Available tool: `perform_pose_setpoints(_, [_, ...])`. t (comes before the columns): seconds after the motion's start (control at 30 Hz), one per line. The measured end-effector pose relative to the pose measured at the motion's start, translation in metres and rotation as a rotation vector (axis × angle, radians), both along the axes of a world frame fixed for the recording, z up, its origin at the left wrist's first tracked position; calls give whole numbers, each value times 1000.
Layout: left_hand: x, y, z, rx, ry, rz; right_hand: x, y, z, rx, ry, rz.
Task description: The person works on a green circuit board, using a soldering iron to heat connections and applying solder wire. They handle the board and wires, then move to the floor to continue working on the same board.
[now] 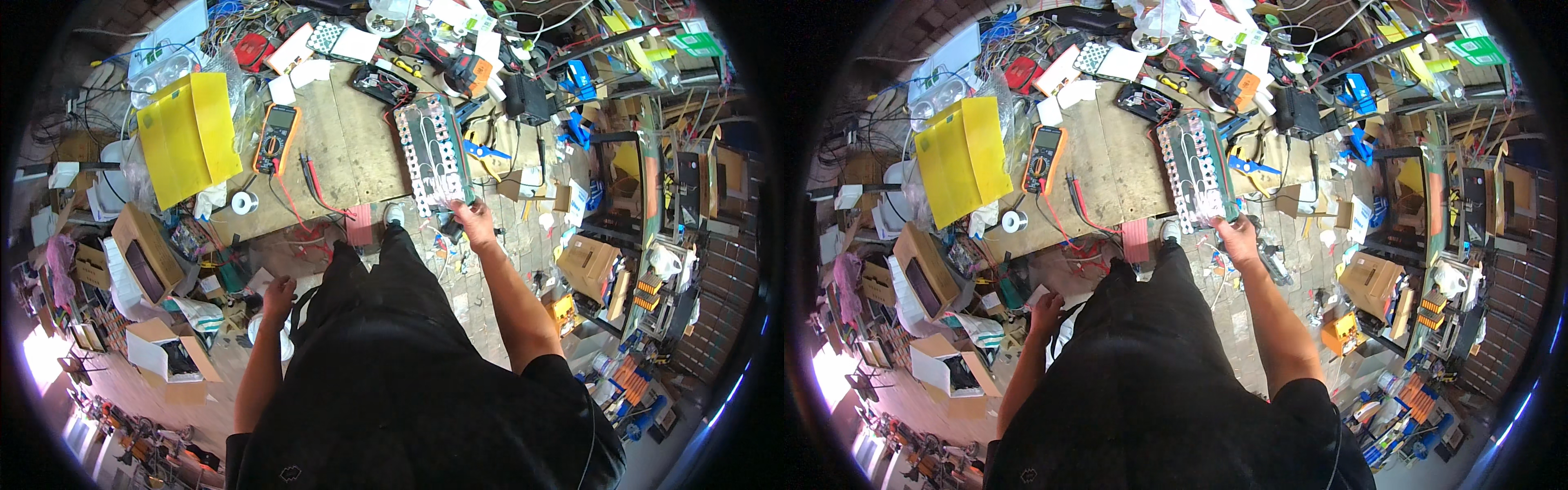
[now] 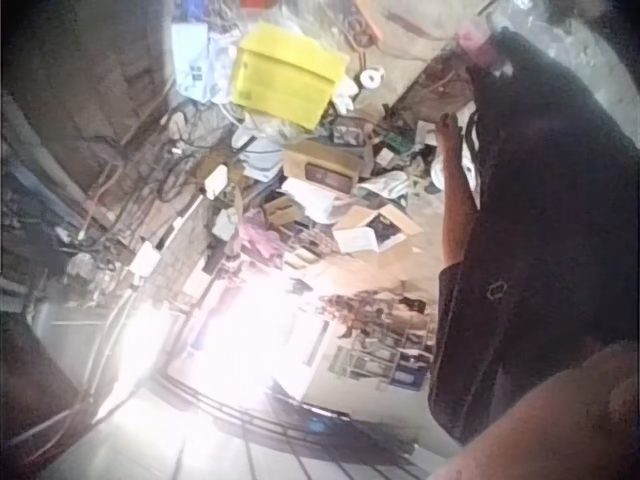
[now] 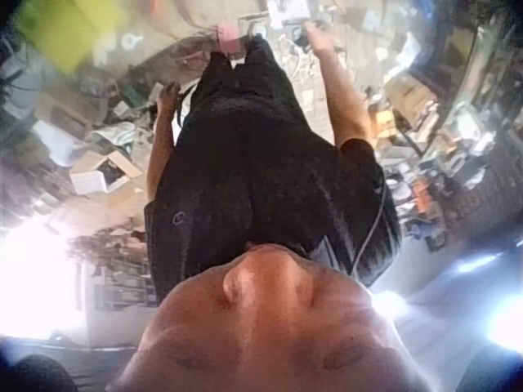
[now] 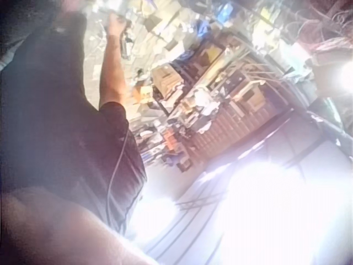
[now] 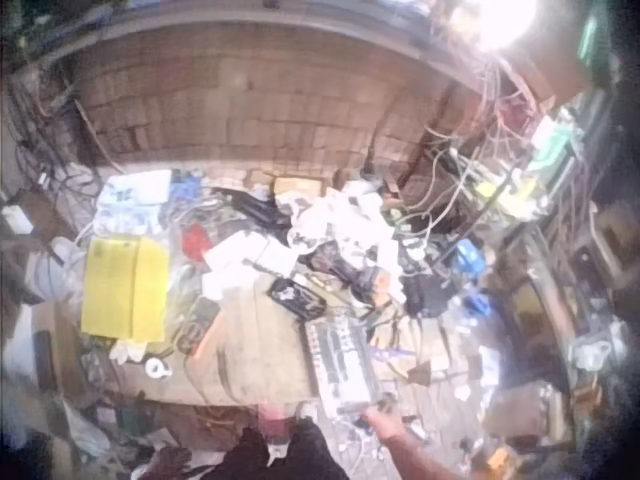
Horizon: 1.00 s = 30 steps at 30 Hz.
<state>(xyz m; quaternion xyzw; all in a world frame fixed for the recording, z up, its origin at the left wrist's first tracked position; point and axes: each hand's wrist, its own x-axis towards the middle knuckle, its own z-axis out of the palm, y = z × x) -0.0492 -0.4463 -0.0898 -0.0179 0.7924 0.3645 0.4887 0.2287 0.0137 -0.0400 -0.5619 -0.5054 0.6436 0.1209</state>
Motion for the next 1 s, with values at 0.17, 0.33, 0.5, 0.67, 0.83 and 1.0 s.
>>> perform_pose_setpoints(0.17, [-14, 74, 22, 73, 76, -180, -29, -24, 31, 161, -24, -4])
perform_pose_setpoints(0.33, [-7, 177, 76, 301, 196, -375, -48, -53, 33, 470, -428, 86])
perform_pose_setpoints(0.5, [16, 260, 93, 407, 145, -505, -69, -75, 44, 572, -505, 36])
perform_pose_setpoints(0.67, [49, 347, 109, 215, 219, -503, -66, -75, 42, 628, -498, 25])
perform_pose_setpoints(0.83, [79, 419, 97, 13, 431, -375, -59, -75, 42, 654, -356, 21])
perform_pose_setpoints(1.0, [80, 443, 111, -155, 442, -366, -44, -62, 56, 563, -264, 135])
